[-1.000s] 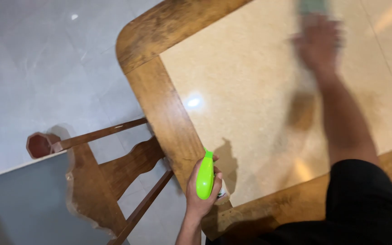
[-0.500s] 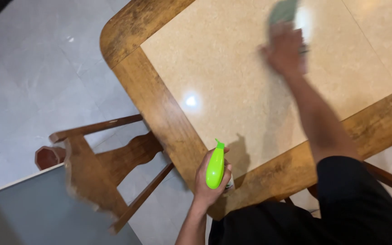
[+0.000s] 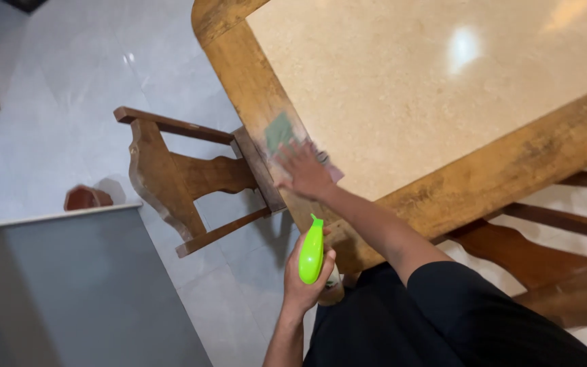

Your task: Wiping a wooden dining table with a spray bottle and a cloth.

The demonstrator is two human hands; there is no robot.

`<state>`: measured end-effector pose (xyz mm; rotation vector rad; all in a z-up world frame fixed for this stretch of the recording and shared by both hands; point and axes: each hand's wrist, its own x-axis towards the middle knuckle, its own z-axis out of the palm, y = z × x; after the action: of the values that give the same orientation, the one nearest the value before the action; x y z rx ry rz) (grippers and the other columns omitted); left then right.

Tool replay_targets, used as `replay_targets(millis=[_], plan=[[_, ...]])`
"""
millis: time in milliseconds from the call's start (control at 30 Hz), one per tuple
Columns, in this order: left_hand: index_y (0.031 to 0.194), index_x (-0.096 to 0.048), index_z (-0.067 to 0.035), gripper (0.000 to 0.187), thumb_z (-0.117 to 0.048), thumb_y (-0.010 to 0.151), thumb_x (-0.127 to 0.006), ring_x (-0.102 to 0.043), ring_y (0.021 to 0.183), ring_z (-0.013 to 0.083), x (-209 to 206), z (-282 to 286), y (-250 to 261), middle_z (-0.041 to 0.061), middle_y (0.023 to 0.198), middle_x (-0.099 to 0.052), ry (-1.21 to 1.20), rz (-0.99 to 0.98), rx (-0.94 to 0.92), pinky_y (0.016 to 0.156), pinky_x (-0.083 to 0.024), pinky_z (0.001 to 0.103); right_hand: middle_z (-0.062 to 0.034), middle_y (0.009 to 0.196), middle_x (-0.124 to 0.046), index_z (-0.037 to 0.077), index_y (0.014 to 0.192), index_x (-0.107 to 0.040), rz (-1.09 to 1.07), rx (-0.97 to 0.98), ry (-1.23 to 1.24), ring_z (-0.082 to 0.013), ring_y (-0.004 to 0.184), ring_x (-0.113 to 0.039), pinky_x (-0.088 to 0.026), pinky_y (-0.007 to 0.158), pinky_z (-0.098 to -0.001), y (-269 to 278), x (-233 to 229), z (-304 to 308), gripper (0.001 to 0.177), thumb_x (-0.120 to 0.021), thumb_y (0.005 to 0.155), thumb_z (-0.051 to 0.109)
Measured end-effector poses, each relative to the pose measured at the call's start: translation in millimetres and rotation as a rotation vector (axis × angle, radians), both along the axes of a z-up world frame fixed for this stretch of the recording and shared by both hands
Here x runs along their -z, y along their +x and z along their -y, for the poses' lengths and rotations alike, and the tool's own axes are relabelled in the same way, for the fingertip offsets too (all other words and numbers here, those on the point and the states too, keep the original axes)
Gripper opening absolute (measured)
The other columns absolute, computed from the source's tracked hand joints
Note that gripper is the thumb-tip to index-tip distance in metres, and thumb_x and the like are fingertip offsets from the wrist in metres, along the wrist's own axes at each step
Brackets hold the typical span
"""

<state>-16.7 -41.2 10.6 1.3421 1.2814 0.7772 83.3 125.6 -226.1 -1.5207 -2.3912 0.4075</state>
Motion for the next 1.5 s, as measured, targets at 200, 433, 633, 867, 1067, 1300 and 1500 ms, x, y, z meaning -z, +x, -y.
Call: replay_targets(millis=[200,433,633,867,1067,1300,1500], plan=[[0.129,-0.064,-0.005,0.041,-0.007,0.089,-0.071,-0.064,0.088,0.0127,-5.5,12.8,22.7,0.005,0.108,-0.071,0.004,-0.034,0.095,0.08,-0.054,0.029,-0.0109,0.166,-0.028,0.018,0.157,-0.042,0.017,-0.184,0.046,-0.0349,0.154,-0.023,-0.012,0.125,-0.0584,39.2,-1.3,9.8,0.075,-0.045,0.097,0.064],[0.133,-0.064,-0.007,0.047,-0.004,0.087,-0.071,-0.064,0.079,0.0113,6.0,28.0,76.2,0.004,0.088,-0.069,-0.094,-0.094,0.038,0.077,-0.056,0.028,-0.0215,0.162,-0.036,0.007,0.156,-0.043,0.014,0.413,-0.148,-0.0384,0.15,-0.028,-0.008,0.125,-0.0568,234.4,-21.2,-40.8,0.082,-0.061,0.093,0.056],[0.131,-0.063,-0.005,0.046,0.0,0.087,-0.072,-0.065,0.086,0.0128,13.3,52.2,142.7,0.004,0.106,-0.072,0.038,-0.131,0.095,0.08,-0.054,0.029,-0.0226,0.171,-0.01,0.003,0.163,-0.019,0.127,0.829,-0.298,-0.0371,0.159,-0.006,0.005,0.127,-0.0515,479.5,-5.8,-17.2,0.086,-0.038,0.105,0.063],[0.131,-0.063,-0.006,0.047,0.001,0.085,-0.066,-0.065,0.078,0.0112,12.4,68.3,165.5,0.001,0.086,-0.068,-0.176,-0.058,0.073,0.075,-0.055,0.027,-0.0108,0.177,-0.002,0.022,0.17,-0.01,0.038,1.035,-0.374,-0.0346,0.163,0.002,0.01,0.128,-0.057,570.9,-39.5,55.2,0.074,-0.021,0.108,0.061],[0.132,-0.063,-0.004,0.046,0.001,0.086,-0.067,-0.066,0.081,0.0109,9.2,75.4,151.6,0.002,0.087,-0.069,-0.173,0.03,-0.031,0.078,-0.055,0.027,-0.0105,0.177,0.002,0.02,0.169,-0.005,0.135,0.954,-0.378,-0.0345,0.162,0.007,0.013,0.126,-0.0556,512.5,-54.3,56.8,0.08,-0.02,0.107,0.068],[0.133,-0.061,-0.004,0.046,-0.003,0.088,-0.071,-0.07,0.083,0.0123,2.7,86.5,134.0,0.005,0.106,-0.071,-0.056,0.022,-0.118,0.08,-0.057,0.029,-0.0113,0.173,0.012,0.014,0.165,0.007,0.198,0.602,-0.361,-0.0305,0.159,0.011,0.015,0.125,-0.0553,358.3,-58.6,79.4,0.081,-0.029,0.107,0.058],[0.133,-0.062,-0.004,0.044,-0.005,0.09,-0.073,-0.07,0.084,0.0161,-3.4,98.4,123.3,0.007,0.105,-0.071,0.035,-0.009,-0.145,0.084,-0.056,0.031,-0.021,0.171,-0.015,0.005,0.163,-0.025,0.054,0.151,-0.11,-0.0376,0.158,-0.007,0.006,0.124,-0.0607,191.3,12.7,110.3,0.091,-0.049,0.098,0.063]])
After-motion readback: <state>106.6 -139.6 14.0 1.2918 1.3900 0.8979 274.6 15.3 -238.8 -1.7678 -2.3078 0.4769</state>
